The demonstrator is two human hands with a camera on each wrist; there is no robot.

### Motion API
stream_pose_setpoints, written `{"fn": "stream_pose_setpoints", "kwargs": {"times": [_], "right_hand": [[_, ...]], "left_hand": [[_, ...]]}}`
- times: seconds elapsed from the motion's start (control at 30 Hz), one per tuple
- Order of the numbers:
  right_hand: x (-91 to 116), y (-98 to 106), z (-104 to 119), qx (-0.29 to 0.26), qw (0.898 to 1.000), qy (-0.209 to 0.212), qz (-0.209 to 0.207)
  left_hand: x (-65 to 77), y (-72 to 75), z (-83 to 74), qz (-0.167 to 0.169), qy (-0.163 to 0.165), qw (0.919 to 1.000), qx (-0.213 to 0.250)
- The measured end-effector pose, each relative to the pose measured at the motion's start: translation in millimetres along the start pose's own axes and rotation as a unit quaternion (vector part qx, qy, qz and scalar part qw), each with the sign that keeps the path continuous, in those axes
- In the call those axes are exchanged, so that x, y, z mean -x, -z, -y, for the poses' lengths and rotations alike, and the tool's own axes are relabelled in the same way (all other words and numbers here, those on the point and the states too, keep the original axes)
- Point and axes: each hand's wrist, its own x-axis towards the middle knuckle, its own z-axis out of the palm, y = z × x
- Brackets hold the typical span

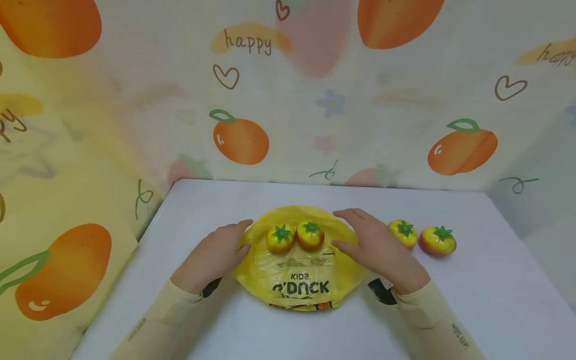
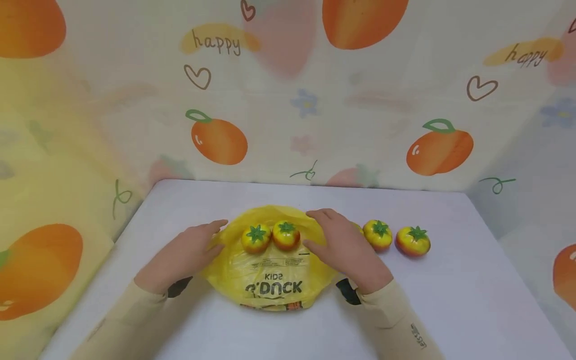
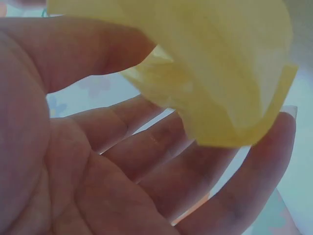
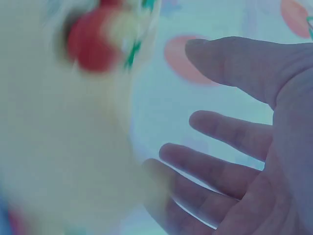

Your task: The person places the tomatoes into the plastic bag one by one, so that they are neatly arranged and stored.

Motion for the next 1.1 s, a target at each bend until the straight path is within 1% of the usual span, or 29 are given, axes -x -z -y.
{"fn": "stream_pose_setpoints", "kwargs": {"times": [0.1, 0.23, 0.33, 0.5, 0.7, 0.8, 0.9, 1.0, 1.1], "right_hand": [[12, 17, -22, 0.012, 1.0, -0.011, -0.015], [29, 33, -52, 0.026, 0.998, -0.042, -0.036], [40, 38, -72, 0.035, 0.996, -0.066, -0.041], [56, 41, -106, 0.04, 0.994, -0.099, -0.034], [64, 50, -144, 0.049, 0.989, -0.137, -0.028], [65, 50, -156, 0.044, 0.987, -0.153, -0.019], [64, 47, -165, 0.04, 0.985, -0.169, -0.005], [64, 44, -172, 0.033, 0.981, -0.189, 0.006], [65, 43, -177, 0.028, 0.978, -0.204, 0.01]], "left_hand": [[3.0, 4.4, 4.8, -0.004, 0.0, 1.0, 0.008], [5.9, 6.4, 7.6, -0.005, 0.003, 0.9998, 0.021], [7.3, 6.2, 8.4, -0.001, 0.009, 0.9996, 0.026], [9.2, 4.3, 10.0, 0.004, 0.01, 0.9996, 0.025], [6.8, 4.1, 10.3, 0.009, 0.011, 0.9996, 0.024], [5.4, 5.0, 9.4, 0.011, 0.012, 0.9996, 0.025], [4.9, 5.6, 7.7, 0.022, 0.012, 0.9993, 0.029], [4.2, 6.2, 4.8, 0.031, 0.005, 0.999, 0.032], [2.3, 6.7, 1.8, 0.029, -0.005, 0.999, 0.035]]}}
